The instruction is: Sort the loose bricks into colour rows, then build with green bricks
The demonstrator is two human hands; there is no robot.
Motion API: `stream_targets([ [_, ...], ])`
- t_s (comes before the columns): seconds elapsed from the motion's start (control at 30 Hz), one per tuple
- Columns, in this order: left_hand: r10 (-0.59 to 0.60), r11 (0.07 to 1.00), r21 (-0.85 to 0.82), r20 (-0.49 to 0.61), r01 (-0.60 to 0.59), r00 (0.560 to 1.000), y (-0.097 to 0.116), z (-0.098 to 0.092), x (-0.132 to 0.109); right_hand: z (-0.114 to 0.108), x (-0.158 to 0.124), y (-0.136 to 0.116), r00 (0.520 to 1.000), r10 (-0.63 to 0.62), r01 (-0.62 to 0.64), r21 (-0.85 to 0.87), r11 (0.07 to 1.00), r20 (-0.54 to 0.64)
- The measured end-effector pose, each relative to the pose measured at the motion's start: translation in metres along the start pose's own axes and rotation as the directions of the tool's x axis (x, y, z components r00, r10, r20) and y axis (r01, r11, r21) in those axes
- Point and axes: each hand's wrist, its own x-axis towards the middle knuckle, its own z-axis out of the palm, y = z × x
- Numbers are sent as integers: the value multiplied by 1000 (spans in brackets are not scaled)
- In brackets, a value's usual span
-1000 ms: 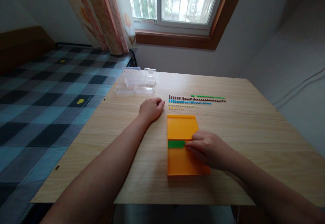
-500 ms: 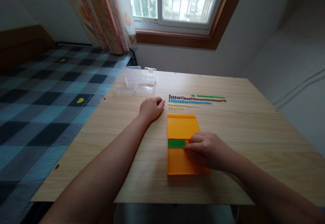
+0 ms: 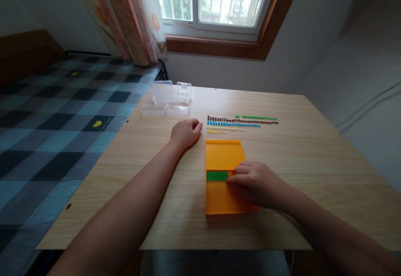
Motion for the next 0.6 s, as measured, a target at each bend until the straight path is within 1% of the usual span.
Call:
stream_targets([
  [0.2,3,1000,-6,-4,-3,1000,0,0,0,-6,-2,2,998,60,-61,51,997,15],
  [0.6,6,1000,-3,-8,-6,1000,-1,1,0,-2,1,0,998,59,-58,-42,997,27],
])
